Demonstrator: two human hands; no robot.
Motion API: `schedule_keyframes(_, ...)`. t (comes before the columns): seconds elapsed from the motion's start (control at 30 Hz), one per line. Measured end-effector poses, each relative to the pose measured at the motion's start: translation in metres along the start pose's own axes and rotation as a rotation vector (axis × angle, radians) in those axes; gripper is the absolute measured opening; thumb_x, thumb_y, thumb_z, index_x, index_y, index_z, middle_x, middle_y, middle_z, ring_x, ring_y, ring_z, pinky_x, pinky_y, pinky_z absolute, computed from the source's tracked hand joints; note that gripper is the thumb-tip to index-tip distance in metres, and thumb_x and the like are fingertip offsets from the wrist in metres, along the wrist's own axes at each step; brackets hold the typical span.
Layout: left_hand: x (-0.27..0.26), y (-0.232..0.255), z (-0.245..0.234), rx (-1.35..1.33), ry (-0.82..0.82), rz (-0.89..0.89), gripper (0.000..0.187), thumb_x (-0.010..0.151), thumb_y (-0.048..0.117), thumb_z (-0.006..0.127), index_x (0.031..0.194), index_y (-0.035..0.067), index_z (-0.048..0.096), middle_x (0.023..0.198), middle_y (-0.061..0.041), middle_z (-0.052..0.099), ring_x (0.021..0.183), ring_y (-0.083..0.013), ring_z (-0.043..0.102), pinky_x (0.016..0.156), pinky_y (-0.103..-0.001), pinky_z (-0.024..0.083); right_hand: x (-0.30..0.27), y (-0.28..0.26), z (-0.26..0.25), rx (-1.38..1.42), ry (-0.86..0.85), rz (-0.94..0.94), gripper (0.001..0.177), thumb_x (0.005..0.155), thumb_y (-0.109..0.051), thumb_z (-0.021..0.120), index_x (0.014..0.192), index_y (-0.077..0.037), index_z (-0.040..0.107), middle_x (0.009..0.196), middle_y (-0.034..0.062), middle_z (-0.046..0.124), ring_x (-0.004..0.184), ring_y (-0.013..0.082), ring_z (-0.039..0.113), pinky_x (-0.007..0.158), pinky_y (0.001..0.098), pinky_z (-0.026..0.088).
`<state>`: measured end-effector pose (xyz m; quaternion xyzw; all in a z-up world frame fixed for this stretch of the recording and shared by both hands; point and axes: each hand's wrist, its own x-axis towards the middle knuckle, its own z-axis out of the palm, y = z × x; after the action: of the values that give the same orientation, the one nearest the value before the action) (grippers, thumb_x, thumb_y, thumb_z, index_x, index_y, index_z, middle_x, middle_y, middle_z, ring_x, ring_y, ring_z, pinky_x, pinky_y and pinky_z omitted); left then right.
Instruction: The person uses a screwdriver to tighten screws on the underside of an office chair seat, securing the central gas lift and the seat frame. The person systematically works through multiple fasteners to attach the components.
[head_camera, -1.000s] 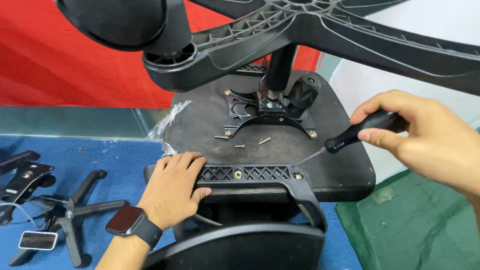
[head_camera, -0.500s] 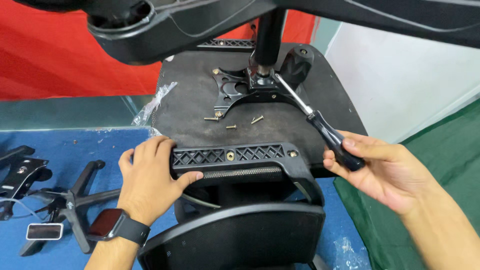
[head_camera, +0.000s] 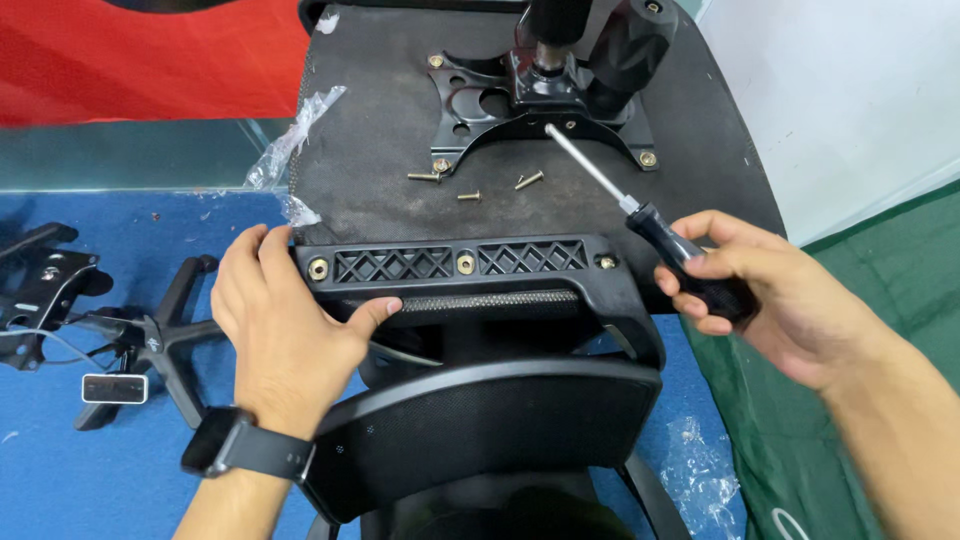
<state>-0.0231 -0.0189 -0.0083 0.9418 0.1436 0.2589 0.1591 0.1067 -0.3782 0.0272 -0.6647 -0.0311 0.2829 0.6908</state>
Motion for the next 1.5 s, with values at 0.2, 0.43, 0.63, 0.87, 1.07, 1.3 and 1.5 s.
schedule_keyframes(0.2,0.004,0.058,0.021,-0.257,-0.048,0.458,0.057,0.069,0.021,0.082,0.117,-0.002,0.061,0.129,-0.02,0.057,0.126,-0.0405,0.051,0.113,-0.055,0.033,-0.015,-0.047,0.002,-0.742,0.281,-0.036,0.026,0.101,-0.017,0.065,0.123,-0.006,0.072,0.074,0.0151,0.065,0.058,0.0164,0.049,0.052,0.0314,0.039)
schedule_keyframes(0.43,0.026,0.114,0.065,-0.423,-0.312,0.55,0.051,0.075,0.017,0.079,0.121,0.002,0.061,0.119,-0.014,0.063,0.115,-0.035,0.057,0.098,-0.044,0.043,-0.041,-0.065,0.031,-0.796,0.418,-0.657,0.033,0.089,-0.001,0.07,0.118,-0.002,0.054,0.1,0.0025,0.066,0.084,0.0057,0.065,0.071,0.0208,0.053)
schedule_keyframes(0.63,0.029,0.112,0.068,-0.42,-0.295,0.584,0.05,0.073,0.014,0.079,0.119,0.005,0.061,0.117,-0.01,0.065,0.113,-0.031,0.058,0.095,-0.043,0.043,-0.049,-0.067,0.027,-0.921,0.504,-0.66,0.028,0.102,-0.004,0.068,0.124,0.0,0.053,0.095,0.0083,0.062,0.078,0.0097,0.061,0.064,0.0217,0.048)
schedule_keyframes(0.87,0.03,0.112,0.071,-0.399,-0.321,0.568,0.052,0.075,0.016,0.08,0.122,0.003,0.06,0.113,-0.01,0.066,0.109,-0.0312,0.058,0.094,-0.043,0.043,-0.049,-0.074,0.044,-1.119,0.554,-0.562,0.025,0.095,-0.006,0.074,0.114,0.002,0.06,0.077,0.0102,0.064,0.062,0.0102,0.061,0.048,0.0239,0.045)
schedule_keyframes(1.07,0.029,0.111,0.072,-0.409,-0.295,0.58,0.054,0.074,0.015,0.079,0.123,0.003,0.06,0.114,-0.01,0.066,0.109,-0.0303,0.059,0.094,-0.042,0.043,-0.049,-0.086,0.059,-1.179,0.564,-0.517,0.024,0.094,-0.011,0.076,0.112,0.0,0.063,0.065,0.0074,0.063,0.051,0.0093,0.058,0.042,0.0266,0.041)
schedule_keyframes(1.3,0.03,0.111,0.073,-0.4,-0.308,0.581,0.054,0.074,0.016,0.079,0.123,0.003,0.06,0.115,-0.01,0.066,0.109,-0.0306,0.058,0.095,-0.043,0.042,-0.043,-0.095,0.07,-1.487,0.608,-0.645,0.029,0.088,-0.019,0.081,0.102,0.003,0.068,0.066,0.0116,0.062,0.05,0.0172,0.061,0.046,0.0312,0.045)
schedule_keyframes(1.5,0.03,0.11,0.073,-0.413,-0.31,0.588,0.055,0.074,0.016,0.079,0.124,0.002,0.06,0.117,-0.01,0.067,0.111,-0.0301,0.059,0.097,-0.042,0.042,-0.027,-0.111,0.073,-1.634,0.756,-0.256,0.04,0.102,-0.042,0.065,0.102,-0.002,0.069,0.053,0.0118,0.063,0.045,0.0234,0.063,0.045,0.0355,0.047)
